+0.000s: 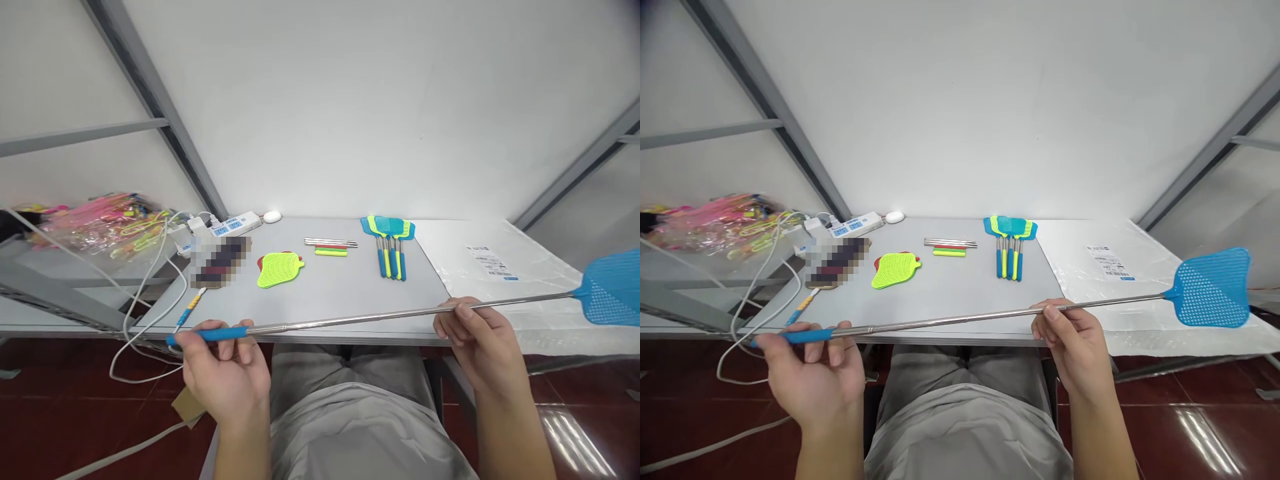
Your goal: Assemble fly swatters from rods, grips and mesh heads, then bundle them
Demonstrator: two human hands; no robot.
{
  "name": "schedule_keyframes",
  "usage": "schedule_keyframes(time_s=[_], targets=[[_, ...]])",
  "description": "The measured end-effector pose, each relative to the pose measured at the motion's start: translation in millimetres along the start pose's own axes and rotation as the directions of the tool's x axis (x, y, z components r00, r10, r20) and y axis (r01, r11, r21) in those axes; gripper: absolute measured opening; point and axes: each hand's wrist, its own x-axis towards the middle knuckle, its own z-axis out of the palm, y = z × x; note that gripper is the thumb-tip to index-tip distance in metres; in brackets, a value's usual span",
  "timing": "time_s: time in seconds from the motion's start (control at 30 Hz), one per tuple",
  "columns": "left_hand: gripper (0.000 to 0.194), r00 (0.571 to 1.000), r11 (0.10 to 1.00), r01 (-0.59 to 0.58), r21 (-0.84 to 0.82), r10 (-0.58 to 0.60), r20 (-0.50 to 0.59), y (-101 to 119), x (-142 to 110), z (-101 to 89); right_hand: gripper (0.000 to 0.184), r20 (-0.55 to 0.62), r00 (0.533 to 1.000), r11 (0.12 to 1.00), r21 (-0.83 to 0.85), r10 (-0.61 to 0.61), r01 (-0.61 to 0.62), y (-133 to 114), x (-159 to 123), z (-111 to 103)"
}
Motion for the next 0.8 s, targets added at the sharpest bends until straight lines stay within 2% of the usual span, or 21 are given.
schedule_keyframes(time_s=[0.2,0.33,0.6,0.8], targets=[[0.033,0.999,0.998,0.043,-0.050,-0.042,0.027,2.9,-1.2,2.6,0.015,-0.115,0.993,0.998,0.054,-0.004,0.010,-2.0,4.2,1.8],[0.031,0.995,0.993,0.095,-0.069,-0.094,0.020,-0.3,1.1,4.3,0.017,-0.145,0.989,0.998,0.057,-0.015,0.024,1.8,2.8,10.2],[0.026,0.991,0.987,0.125,-0.104,-0.129,-0.029,-8.9,0.8,6.1,0.012,-0.077,0.997,0.989,0.149,0.024,-0.012,8.7,0.1,17.5],[0.028,0.966,0.966,0.253,-0.056,-0.249,0.070,-23.7,-33.6,17.4,0.013,0.080,0.995,0.990,0.120,0.058,-0.067,19.1,-13.3,36.5]])
